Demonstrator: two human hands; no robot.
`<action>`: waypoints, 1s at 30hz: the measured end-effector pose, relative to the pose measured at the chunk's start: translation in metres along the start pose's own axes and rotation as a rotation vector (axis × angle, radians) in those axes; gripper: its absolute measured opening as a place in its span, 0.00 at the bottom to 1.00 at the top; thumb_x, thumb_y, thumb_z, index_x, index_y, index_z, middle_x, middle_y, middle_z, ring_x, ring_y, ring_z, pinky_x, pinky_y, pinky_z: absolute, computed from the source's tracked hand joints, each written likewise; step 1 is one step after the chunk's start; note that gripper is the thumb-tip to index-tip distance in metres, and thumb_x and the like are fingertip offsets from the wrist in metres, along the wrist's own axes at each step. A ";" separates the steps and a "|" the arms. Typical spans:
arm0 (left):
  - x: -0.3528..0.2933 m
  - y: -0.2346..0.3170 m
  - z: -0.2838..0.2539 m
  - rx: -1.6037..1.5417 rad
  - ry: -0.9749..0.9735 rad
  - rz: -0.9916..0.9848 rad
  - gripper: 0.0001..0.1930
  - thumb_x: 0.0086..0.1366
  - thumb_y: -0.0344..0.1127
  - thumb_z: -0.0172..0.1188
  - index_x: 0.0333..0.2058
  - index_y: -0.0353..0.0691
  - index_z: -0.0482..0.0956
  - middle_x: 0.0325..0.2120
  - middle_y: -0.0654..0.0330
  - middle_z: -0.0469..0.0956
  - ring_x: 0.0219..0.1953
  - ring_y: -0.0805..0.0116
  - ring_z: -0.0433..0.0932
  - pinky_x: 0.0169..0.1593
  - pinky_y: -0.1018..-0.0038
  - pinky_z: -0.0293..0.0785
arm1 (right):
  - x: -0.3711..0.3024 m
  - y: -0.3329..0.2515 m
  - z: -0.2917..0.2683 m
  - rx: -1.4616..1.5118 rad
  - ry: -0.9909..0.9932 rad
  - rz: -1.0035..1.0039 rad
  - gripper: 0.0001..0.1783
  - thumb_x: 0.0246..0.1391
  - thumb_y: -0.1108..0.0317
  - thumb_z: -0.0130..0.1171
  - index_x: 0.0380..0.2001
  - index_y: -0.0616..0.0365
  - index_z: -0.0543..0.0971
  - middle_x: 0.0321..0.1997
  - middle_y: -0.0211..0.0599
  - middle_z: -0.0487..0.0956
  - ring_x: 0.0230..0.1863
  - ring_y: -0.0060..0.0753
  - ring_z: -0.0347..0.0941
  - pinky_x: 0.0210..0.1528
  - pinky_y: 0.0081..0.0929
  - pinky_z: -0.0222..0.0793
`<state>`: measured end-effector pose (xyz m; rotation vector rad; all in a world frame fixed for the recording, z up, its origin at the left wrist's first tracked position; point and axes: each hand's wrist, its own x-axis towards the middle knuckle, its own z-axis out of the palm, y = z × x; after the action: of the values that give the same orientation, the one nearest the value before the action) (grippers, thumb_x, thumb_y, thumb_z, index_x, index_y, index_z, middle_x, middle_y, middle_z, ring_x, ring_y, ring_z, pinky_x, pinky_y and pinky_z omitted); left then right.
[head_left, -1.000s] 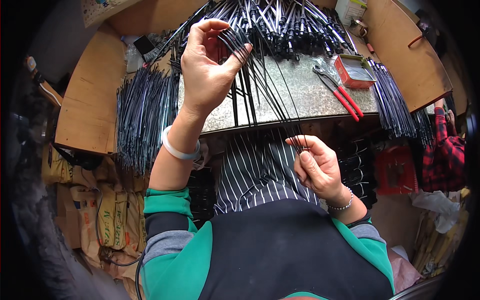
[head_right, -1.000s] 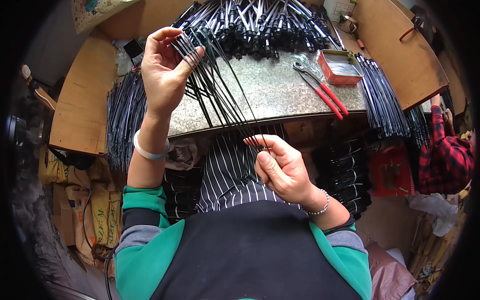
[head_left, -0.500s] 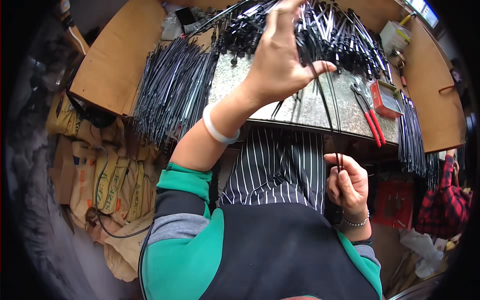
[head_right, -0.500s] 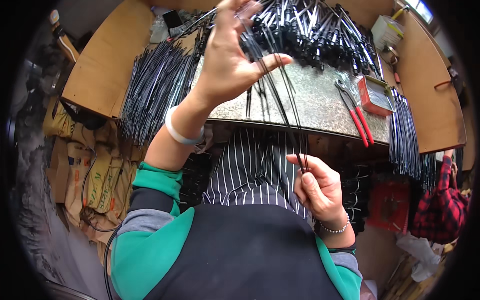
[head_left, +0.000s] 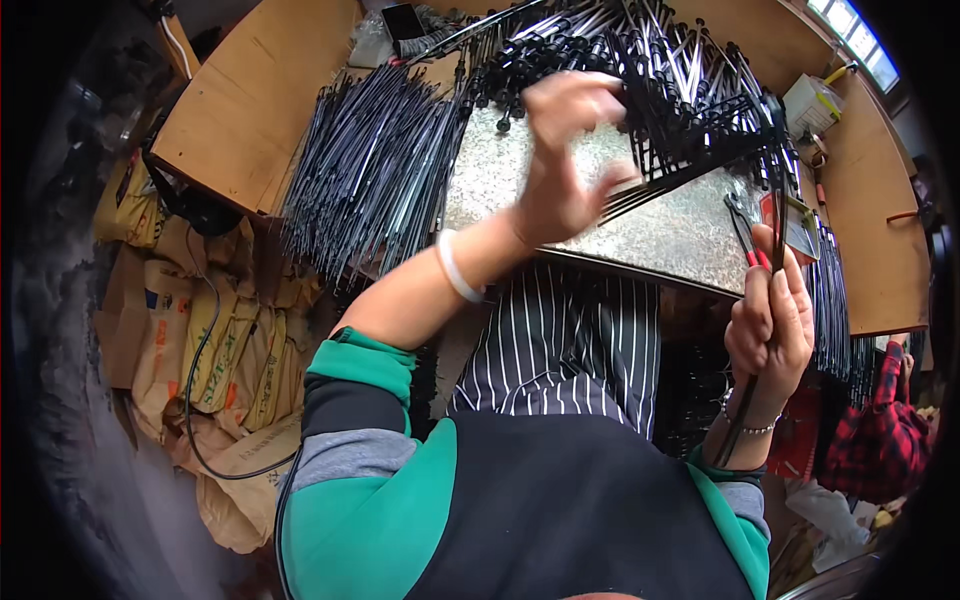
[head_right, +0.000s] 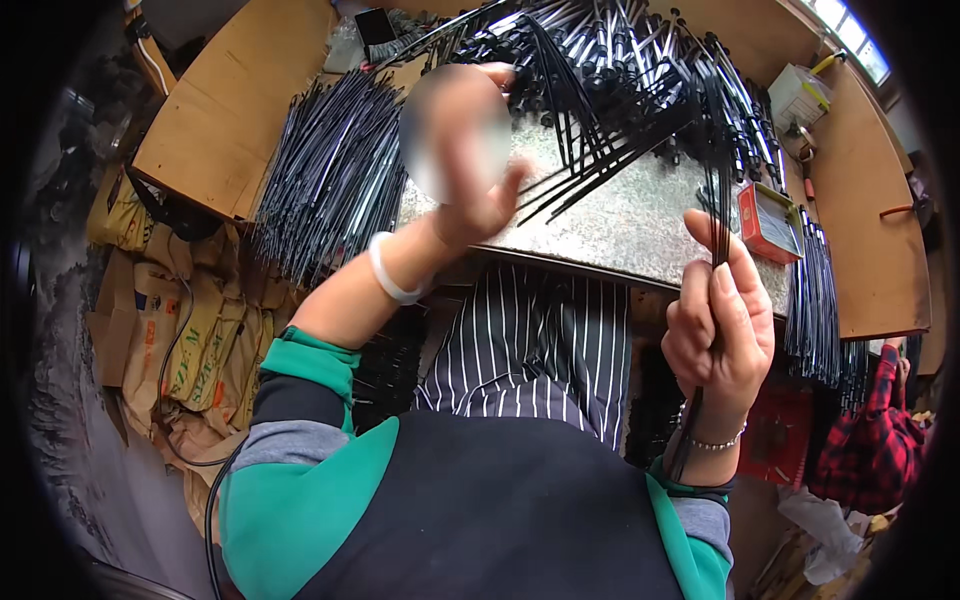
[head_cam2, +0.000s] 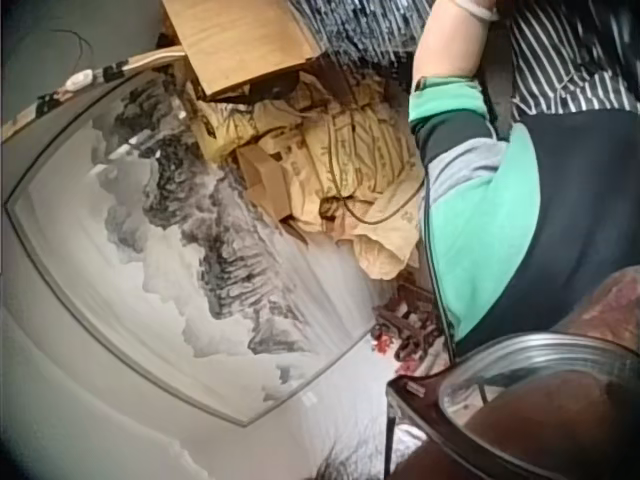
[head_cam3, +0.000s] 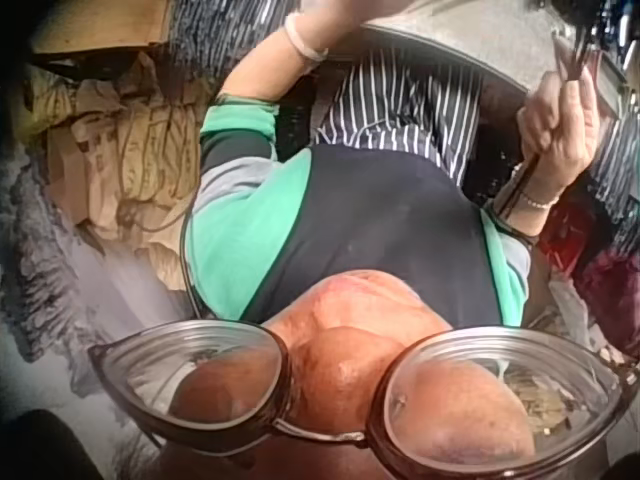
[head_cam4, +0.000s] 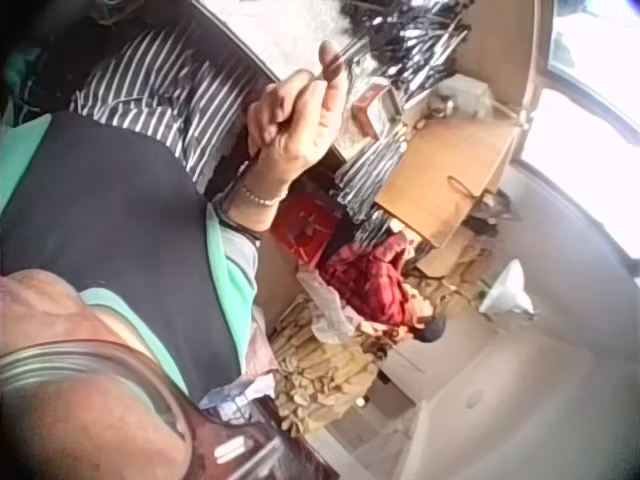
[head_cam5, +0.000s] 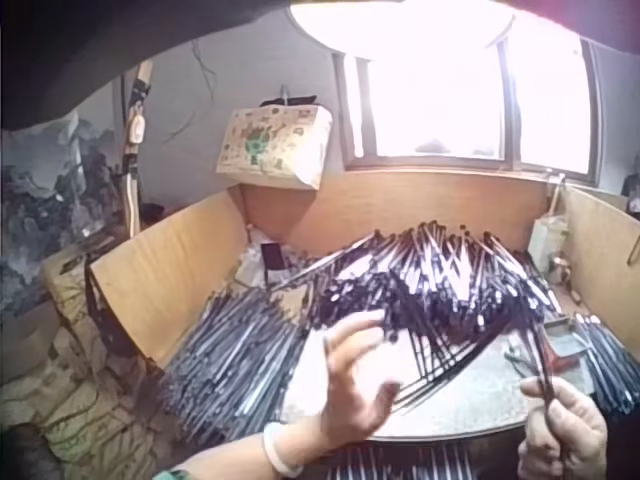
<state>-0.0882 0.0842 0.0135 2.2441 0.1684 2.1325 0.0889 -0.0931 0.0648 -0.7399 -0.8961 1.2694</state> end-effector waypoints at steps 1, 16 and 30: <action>-0.002 -0.013 -0.009 0.013 0.039 -0.278 0.21 0.60 0.45 0.56 0.45 0.37 0.65 0.39 0.53 0.67 0.41 0.62 0.67 0.42 0.67 0.67 | 0.002 0.000 -0.003 0.073 -0.007 0.021 0.23 0.62 0.71 0.36 0.57 0.72 0.55 0.15 0.23 0.55 0.08 0.09 0.43 0.07 0.08 0.41; -0.051 -0.155 -0.097 1.061 -0.847 -1.184 0.12 0.55 0.39 0.58 0.32 0.35 0.79 0.36 0.47 0.78 0.41 0.50 0.77 0.44 0.63 0.74 | 0.046 0.018 -0.005 -0.033 0.074 -0.067 0.21 0.63 0.70 0.35 0.57 0.69 0.57 0.17 0.23 0.55 0.08 0.08 0.43 0.06 0.07 0.42; 0.053 0.037 -0.008 -0.750 -0.070 -0.978 0.08 0.62 0.30 0.54 0.34 0.36 0.63 0.22 0.58 0.73 0.20 0.72 0.76 0.18 0.82 0.73 | 0.066 0.042 0.007 -0.007 0.027 -0.065 0.20 0.64 0.67 0.34 0.55 0.66 0.60 0.44 0.52 0.73 0.38 0.37 0.74 0.41 0.32 0.72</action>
<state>-0.0922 0.0530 0.0700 1.3520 0.3117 1.2737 0.0665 -0.0214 0.0416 -0.7265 -0.8965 1.1970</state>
